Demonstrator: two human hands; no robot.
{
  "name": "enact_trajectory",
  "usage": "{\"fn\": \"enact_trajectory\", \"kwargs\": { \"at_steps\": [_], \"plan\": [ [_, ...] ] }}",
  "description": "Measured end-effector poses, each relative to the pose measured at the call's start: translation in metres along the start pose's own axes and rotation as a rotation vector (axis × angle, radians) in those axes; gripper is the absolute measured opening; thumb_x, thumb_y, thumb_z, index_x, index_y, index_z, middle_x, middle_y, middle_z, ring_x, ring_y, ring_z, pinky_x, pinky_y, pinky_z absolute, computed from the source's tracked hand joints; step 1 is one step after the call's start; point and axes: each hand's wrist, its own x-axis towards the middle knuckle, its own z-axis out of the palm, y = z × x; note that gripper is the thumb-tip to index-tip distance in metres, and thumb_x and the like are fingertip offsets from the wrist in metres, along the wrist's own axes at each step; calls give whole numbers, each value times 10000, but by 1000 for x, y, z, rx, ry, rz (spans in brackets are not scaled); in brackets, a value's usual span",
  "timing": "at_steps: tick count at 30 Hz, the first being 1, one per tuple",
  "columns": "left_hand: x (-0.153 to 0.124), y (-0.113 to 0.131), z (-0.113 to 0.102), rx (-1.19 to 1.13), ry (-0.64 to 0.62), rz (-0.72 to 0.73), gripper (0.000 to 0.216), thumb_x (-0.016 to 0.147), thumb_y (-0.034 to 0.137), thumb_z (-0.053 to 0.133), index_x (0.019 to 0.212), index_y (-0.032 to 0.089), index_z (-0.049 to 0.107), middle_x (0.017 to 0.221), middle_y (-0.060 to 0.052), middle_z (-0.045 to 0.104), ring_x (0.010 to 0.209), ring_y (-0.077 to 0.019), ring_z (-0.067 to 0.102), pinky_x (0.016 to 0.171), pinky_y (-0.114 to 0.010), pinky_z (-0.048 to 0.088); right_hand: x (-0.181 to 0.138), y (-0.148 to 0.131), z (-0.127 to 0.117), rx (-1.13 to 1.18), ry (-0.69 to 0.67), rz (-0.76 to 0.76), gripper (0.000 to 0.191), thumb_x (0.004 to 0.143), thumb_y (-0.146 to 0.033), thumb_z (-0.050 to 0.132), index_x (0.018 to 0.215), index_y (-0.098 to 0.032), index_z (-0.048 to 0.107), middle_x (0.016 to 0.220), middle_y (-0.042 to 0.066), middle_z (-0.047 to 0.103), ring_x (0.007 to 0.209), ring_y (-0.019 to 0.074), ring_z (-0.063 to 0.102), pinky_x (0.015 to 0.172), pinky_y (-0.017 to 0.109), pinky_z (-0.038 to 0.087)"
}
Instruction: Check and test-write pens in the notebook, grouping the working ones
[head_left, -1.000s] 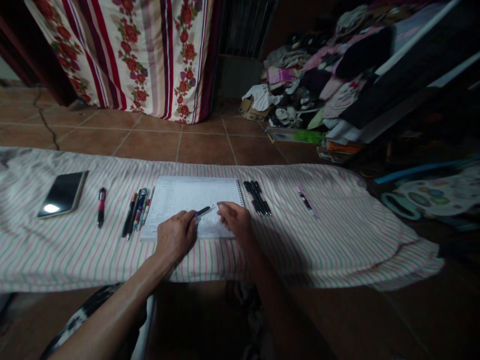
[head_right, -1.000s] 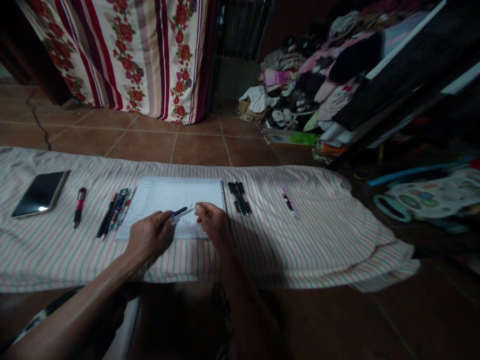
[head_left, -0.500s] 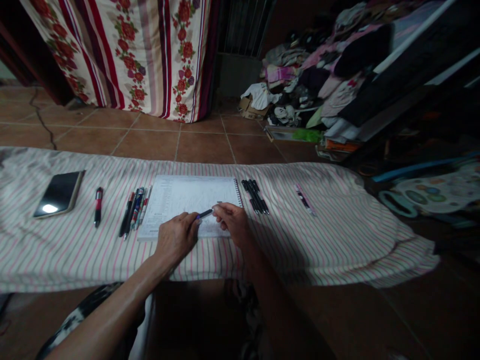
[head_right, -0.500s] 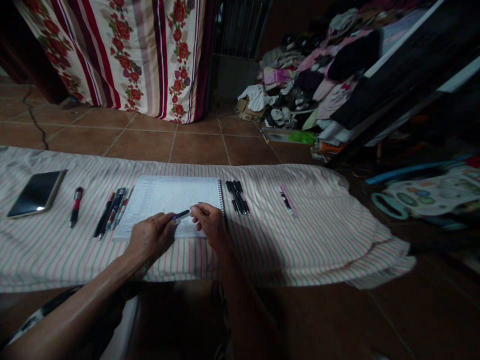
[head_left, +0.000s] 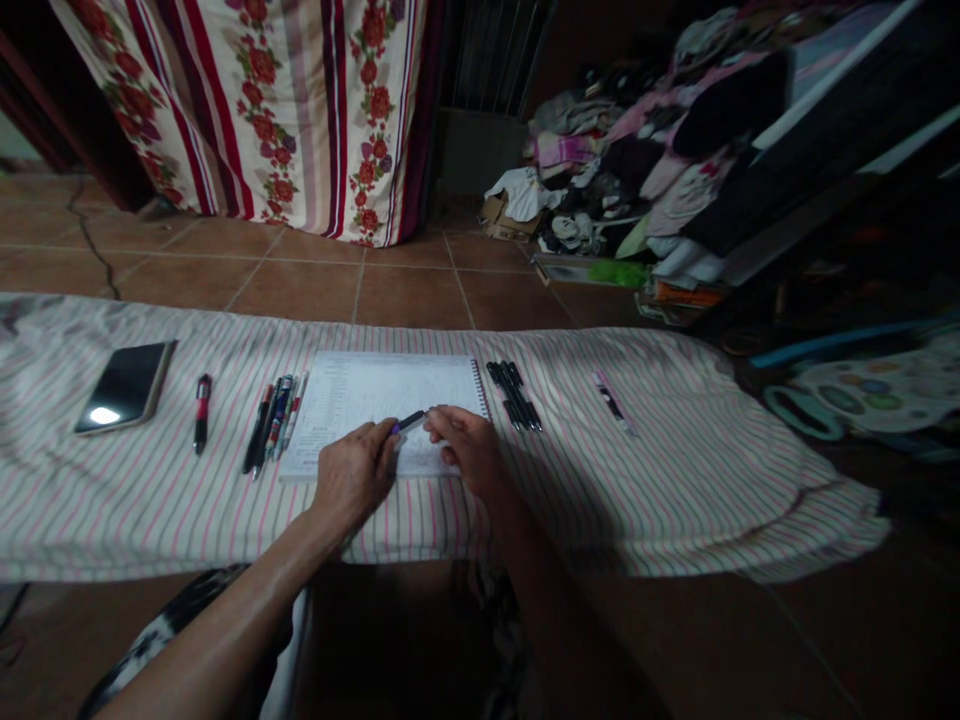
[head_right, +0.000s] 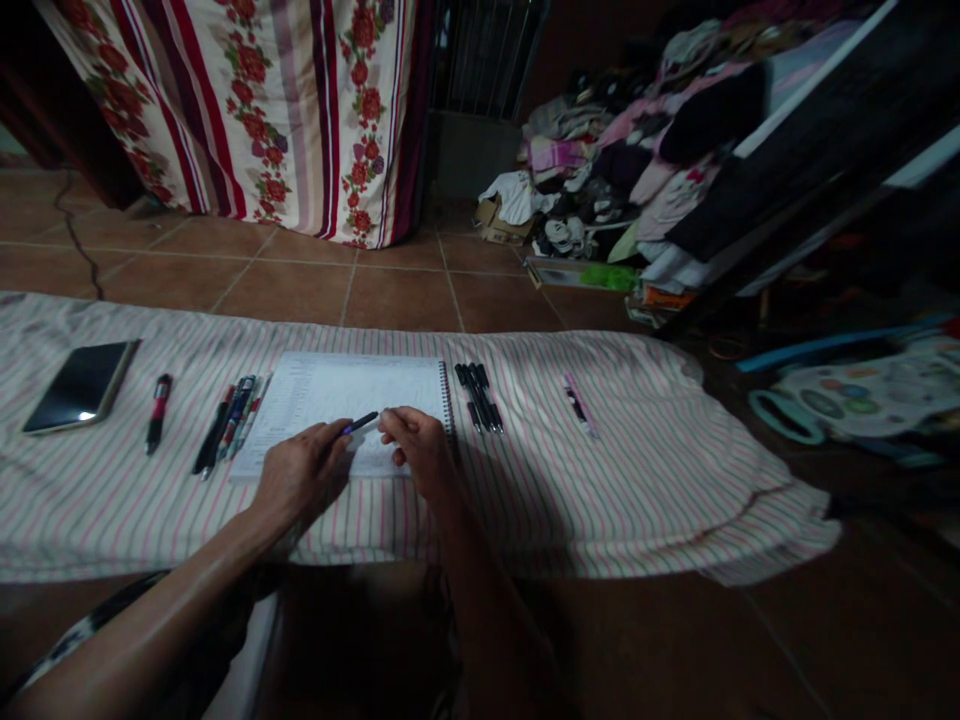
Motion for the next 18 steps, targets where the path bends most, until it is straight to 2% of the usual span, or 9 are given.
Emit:
{"fn": "enact_trajectory", "kwargs": {
  "at_steps": [3,8,13,18],
  "plan": [
    [0,1,1,-12,18,-14,357,892,318,362,1172,192,545,1012,-78,682,867,-211,642,668,-279,427,-2,-1,5,-14,-53,44,275,682,-429,629,721,-157,617,641,-5,576,480,57,434,357,166,245],
    [-2,3,2,-14,6,-14,304,890,321,359,1029,202,602,872,-58,701,789,-200,649,625,-266,405,0,-3,17,-18,23,74,231,642,-373,646,623,-165,549,513,-50,493,417,47,359,371,185,210],
    [-2,3,3,-97,16,-41,291,875,328,383,978,213,629,888,-49,698,806,-196,638,658,-269,404,0,-2,19,-25,22,20,209,658,-371,612,641,-167,576,489,-56,478,434,57,355,424,203,235],
    [0,3,2,-176,-31,-85,299,870,338,387,971,226,645,856,-33,704,815,-196,636,674,-273,399,2,1,19,-16,29,7,197,641,-375,609,673,-183,578,518,-46,520,446,72,373,439,213,243]
  ]
}}
